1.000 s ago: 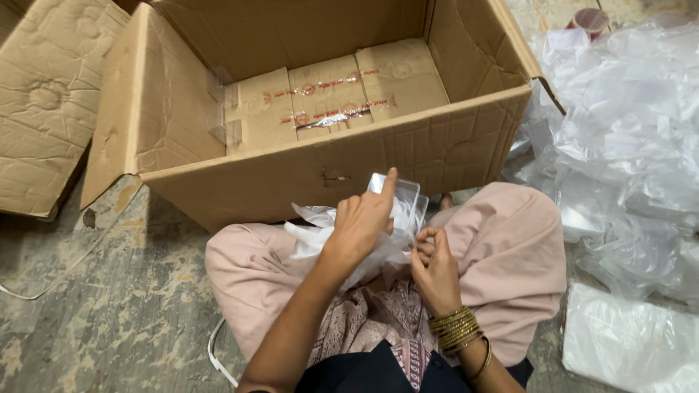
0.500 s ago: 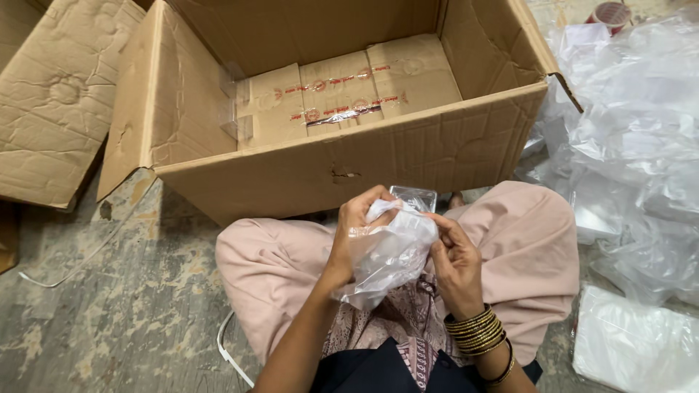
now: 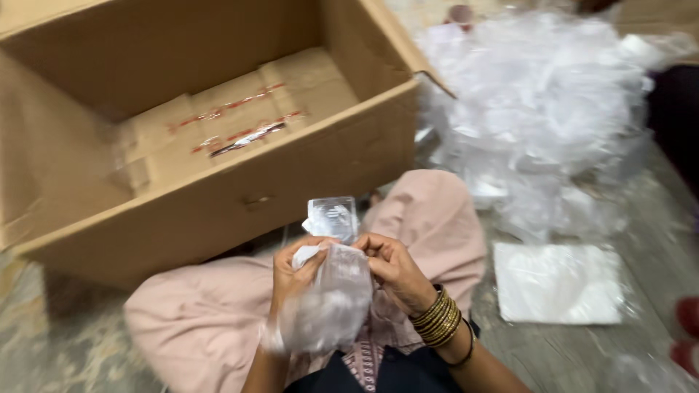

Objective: The person sits on the floor and wraps clear plastic containers in white foam/plastic sleeves, then places the wrapped containers into an open cardboard box. They repeat the wrapping and packing cycle with additional containers throughout the episode.

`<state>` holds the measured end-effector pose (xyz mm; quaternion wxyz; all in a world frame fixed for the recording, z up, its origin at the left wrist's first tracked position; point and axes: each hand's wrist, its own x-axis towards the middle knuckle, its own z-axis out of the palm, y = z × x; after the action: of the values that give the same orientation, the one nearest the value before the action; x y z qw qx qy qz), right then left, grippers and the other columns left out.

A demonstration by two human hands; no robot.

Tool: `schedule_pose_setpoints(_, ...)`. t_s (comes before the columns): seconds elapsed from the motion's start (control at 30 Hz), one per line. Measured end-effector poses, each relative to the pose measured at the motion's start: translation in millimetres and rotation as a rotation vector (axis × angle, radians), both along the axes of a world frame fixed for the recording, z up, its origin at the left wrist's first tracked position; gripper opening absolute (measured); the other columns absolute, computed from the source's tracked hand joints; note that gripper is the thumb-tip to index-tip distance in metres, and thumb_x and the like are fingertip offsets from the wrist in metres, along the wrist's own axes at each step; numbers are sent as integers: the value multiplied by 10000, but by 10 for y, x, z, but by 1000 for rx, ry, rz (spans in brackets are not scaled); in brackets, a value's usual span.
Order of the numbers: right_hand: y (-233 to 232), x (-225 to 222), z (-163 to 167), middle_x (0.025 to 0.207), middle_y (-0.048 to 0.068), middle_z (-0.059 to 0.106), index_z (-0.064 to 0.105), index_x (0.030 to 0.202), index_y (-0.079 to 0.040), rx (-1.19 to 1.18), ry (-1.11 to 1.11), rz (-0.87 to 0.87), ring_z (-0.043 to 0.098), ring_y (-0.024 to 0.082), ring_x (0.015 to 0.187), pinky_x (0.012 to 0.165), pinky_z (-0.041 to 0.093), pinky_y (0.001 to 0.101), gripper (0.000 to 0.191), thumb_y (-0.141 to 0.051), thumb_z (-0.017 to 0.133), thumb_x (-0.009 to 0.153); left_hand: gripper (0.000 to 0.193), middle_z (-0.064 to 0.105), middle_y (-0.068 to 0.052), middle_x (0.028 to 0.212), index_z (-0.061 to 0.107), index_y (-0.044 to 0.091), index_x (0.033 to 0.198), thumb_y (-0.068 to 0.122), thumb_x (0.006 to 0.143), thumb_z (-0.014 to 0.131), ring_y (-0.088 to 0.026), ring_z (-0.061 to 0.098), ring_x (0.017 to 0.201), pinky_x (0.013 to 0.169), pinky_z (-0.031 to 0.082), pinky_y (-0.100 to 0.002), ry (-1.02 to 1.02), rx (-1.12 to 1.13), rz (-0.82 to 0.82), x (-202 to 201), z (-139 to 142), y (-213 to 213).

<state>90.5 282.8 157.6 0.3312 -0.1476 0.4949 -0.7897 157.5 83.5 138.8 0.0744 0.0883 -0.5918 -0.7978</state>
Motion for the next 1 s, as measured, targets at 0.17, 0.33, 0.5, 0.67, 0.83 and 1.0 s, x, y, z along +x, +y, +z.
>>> schedule_pose_setpoints(0.17, 255, -10, -238, 761, -11, 621, 637, 962, -27, -152, -186, 162, 486, 11, 564, 488, 396, 158, 51, -49, 594, 980, 91, 652, 39, 784, 748, 10, 923, 100, 926, 736, -28, 535, 680, 585, 433, -208, -30, -163, -43, -199, -295, 274)
schedule_pose_setpoints(0.33, 723, -560, -249, 636, -63, 587, 723, 1085, -14, -145, -393, -65, 504, 18, 473, 375, 431, 185, 208, -186, 635, 1008, 211, 571, 40, 738, 751, 9, 886, 180, 1003, 709, -34, 469, 667, 587, 382, -217, -12, -159, 8, -267, -288, 189)
schedule_pose_setpoints(0.5, 1538, -2030, -76, 997, 111, 634, 536, 959, -43, -347, 166, -584, 623, 213, 913, 913, 560, 372, 265, -49, 468, 1215, 307, 703, -16, 851, 698, -13, 896, 249, 1033, 612, -83, 587, 810, 746, 477, -238, 21, -11, 96, -191, -57, 8)
schedule_pose_setpoints(0.67, 1672, -2781, -118, 1274, 178, 670, 597, 1255, -29, -77, 474, -781, 671, 277, 1129, 1038, 596, 384, 174, -17, 497, 1113, 242, 668, -28, 885, 724, 48, 964, 126, 891, 507, -134, 637, 791, 712, 528, -278, -10, 151, -19, -59, 140, -96)
schedule_pose_setpoints(0.83, 1192, -2004, 45, 1333, 187, 560, 507, 1354, 52, 696, 994, -967, 583, 277, 1217, 1080, 520, 378, 251, -85, 563, 1152, 172, 650, -46, 1080, 685, 14, 1037, 163, 1029, 598, -113, 635, 975, 907, 513, -272, 103, 43, 38, -96, 114, -31)
schedule_pose_setpoints(1.0, 178, -594, 225, 1284, 127, 635, 612, 1251, 3, 568, 921, -353, 601, 223, 1126, 956, 523, 320, 383, -106, 634, 884, 198, 683, -14, 1002, 639, 41, 1087, 157, 969, 749, -69, 610, 917, 834, 487, -228, 58, 49, 107, -112, 96, 34)
